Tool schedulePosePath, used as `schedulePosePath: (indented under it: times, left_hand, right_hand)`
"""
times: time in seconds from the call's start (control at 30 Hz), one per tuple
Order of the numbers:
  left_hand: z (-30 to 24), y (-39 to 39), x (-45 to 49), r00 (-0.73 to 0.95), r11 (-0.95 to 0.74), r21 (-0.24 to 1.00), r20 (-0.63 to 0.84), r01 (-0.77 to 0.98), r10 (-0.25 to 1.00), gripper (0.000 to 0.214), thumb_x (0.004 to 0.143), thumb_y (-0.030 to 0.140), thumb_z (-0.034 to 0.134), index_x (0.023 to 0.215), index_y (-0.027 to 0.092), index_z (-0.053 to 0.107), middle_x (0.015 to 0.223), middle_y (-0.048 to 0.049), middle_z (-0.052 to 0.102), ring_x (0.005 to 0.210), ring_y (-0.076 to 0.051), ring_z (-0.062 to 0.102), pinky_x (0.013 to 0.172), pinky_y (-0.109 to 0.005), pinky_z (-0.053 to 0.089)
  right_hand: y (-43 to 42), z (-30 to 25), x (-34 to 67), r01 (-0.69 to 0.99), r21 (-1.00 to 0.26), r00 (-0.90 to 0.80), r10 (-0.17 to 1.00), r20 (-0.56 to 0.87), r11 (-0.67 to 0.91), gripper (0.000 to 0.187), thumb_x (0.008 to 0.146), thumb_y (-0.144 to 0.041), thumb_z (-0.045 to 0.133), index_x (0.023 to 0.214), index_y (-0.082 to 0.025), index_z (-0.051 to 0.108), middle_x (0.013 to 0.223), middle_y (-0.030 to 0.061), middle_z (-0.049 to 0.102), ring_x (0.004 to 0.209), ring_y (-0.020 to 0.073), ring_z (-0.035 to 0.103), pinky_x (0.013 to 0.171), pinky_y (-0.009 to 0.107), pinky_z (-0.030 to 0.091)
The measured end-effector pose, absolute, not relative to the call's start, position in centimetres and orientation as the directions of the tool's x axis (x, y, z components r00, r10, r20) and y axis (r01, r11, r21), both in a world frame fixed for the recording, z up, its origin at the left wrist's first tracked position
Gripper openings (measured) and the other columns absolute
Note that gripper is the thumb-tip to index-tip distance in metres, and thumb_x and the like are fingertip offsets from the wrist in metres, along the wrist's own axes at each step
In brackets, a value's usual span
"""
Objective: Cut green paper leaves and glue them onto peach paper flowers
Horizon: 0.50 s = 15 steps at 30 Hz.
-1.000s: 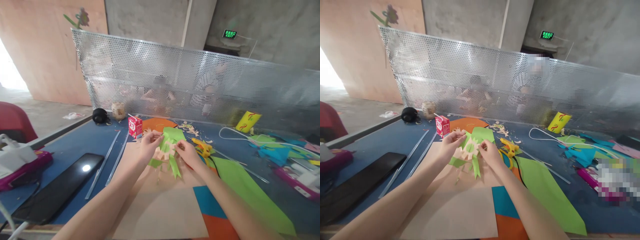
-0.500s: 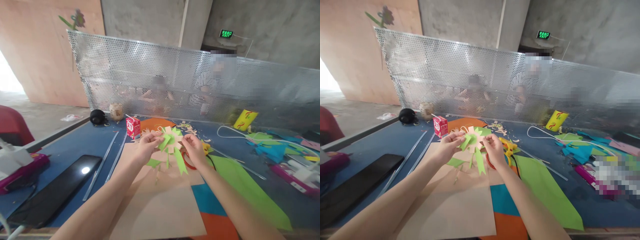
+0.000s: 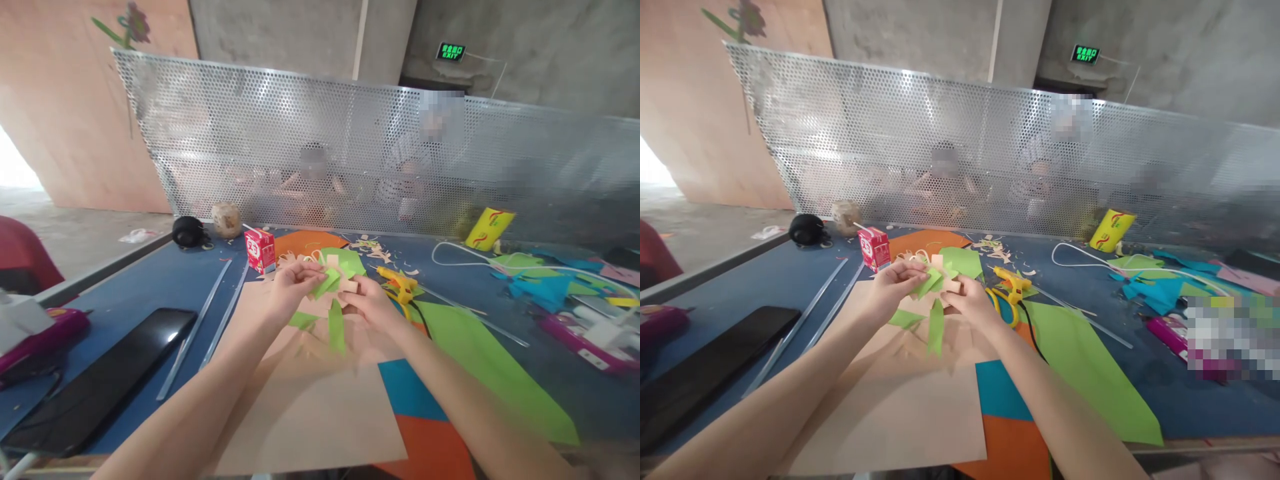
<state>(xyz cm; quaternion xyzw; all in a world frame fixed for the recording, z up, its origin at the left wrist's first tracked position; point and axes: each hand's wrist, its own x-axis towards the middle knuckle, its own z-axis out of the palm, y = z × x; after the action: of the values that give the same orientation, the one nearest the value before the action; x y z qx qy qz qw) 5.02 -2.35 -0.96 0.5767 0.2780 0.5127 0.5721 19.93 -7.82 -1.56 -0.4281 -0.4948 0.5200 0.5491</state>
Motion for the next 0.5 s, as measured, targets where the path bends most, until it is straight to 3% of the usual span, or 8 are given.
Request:
schedulePosePath:
  times: [0.17, 0.27, 0.5]
  left_hand:
    - [-1.0, -1.9, 4.8, 0.250, -0.177, 0.936, 0.258, -0.305, 0.933, 0.027, 0.056, 0.027, 0.071, 0.078, 0.015, 0.061, 0.064, 0.0006, 0.061, 0.059, -0.008, 0.055, 0.055, -0.019, 0.043]
    - [-1.1, -1.8, 4.6, 0.218, -0.132, 0.946, 0.202, -0.295, 0.955, 0.032, 0.058, 0.030, 0.070, 0.086, 0.017, 0.060, 0.067, 0.0015, 0.059, 0.061, -0.008, 0.054, 0.053, -0.018, 0.042]
    - [-1.1, -2.5, 5.3, 0.224, -0.012, 0.989, 0.045, -0.149, 0.974, 0.039, 0.050, 0.031, 0.073, 0.084, 0.014, 0.062, 0.064, 0.0010, 0.059, 0.051, -0.007, 0.051, 0.046, -0.018, 0.038]
  right_hand:
    - [-7.4, -1.9, 20.7, -0.080, -0.993, 0.129, 0.989, 0.079, 0.089, 0.017, 0.060, -0.022, 0.065, 0.070, -0.018, 0.051, 0.064, -0.0023, 0.056, 0.063, 0.0165, 0.060, 0.060, 0.033, 0.052]
    - [-7.0, -1.6, 21.9, -0.109, -0.982, 0.242, 0.962, 0.126, 0.156, 0.019, 0.060, -0.023, 0.065, 0.070, -0.018, 0.050, 0.064, -0.0022, 0.055, 0.062, 0.0159, 0.059, 0.056, 0.030, 0.051]
    - [-7.4, -0.3, 22.5, -0.232, -0.949, 0.231, 0.960, 0.158, 0.212, 0.025, 0.059, -0.022, 0.068, 0.079, -0.018, 0.054, 0.074, 0.0003, 0.059, 0.065, 0.0156, 0.060, 0.054, 0.028, 0.049]
